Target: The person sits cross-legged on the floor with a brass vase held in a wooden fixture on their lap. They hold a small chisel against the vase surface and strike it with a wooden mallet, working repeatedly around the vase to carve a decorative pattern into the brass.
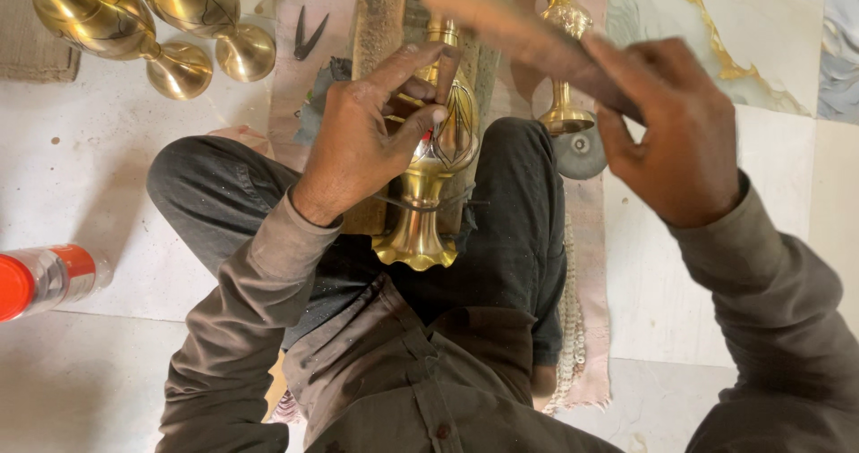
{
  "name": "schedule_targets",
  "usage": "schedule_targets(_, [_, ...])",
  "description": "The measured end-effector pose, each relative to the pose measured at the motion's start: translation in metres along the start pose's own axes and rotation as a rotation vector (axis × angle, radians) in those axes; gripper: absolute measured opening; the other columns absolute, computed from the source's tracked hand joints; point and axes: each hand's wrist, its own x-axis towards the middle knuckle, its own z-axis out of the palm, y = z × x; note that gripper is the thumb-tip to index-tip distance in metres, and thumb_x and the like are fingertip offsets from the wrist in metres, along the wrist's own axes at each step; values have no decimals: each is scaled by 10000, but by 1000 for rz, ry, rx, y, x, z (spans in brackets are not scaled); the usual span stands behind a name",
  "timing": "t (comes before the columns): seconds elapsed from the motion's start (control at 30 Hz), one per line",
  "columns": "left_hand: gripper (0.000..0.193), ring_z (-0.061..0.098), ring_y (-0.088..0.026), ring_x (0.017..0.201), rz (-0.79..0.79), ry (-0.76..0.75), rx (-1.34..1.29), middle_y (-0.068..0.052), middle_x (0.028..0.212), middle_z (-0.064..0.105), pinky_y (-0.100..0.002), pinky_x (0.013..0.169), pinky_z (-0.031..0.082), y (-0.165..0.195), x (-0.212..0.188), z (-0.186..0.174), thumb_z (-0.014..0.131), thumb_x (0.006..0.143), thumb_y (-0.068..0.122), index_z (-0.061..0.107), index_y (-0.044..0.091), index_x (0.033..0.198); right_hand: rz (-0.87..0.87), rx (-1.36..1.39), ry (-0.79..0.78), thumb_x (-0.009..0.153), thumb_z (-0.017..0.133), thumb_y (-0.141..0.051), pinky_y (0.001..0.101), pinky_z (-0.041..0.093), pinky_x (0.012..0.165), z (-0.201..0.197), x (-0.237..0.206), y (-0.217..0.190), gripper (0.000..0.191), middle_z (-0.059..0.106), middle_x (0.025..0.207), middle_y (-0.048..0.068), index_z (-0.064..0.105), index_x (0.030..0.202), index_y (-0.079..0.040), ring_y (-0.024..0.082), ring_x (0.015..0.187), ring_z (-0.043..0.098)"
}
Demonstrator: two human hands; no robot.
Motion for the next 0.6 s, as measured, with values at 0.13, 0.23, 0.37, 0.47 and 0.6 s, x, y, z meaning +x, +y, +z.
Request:
schedule_targets(0.13, [569,785,-190,1072,37,15,5,-159,1245,750,-309,900,700,3,-2,2,761,967,-36,531,38,1482,-80,95,-3,964,733,42,354,608,848,-20,14,-1,558,639,1166,204,572,1494,-25,273,987,674])
schedule_targets(0.23, [524,778,-207,1078,60,51,36,-179,1307,721,-312,872,658,4,-2,4,759,964,-56,562,28,1442,-158,24,5,979,746,47,335,614,838,-27,23,-5,562,648,1166,191,576,1506,-49,262,972,682])
schedule_targets(0.37, [487,803,-189,1016,-65,47,32,-144,1250,741,-297,816,661,5,0,5,738,958,-56,595,43,1413,-136,165,-31,935,694,100,330,617,836,-25,34,-10,606,646,1164,201,548,1513,-11,249,942,674])
schedule_targets(0.47, [489,793,-213,1059,21,78,34,-180,1402,670,-308,819,679,7,1,6,726,940,-95,577,8,1395,-171,-32,-14,895,727,105,349,603,790,-31,35,-12,646,667,1185,192,602,1504,-70,275,907,692])
schedule_targets(0.6, [486,792,-207,1002,-17,88,37,-135,1204,733,-312,802,697,10,1,7,725,920,-77,586,18,1376,-140,62,12,877,712,109,370,564,721,-33,37,-20,601,652,1133,235,577,1458,35,311,857,668])
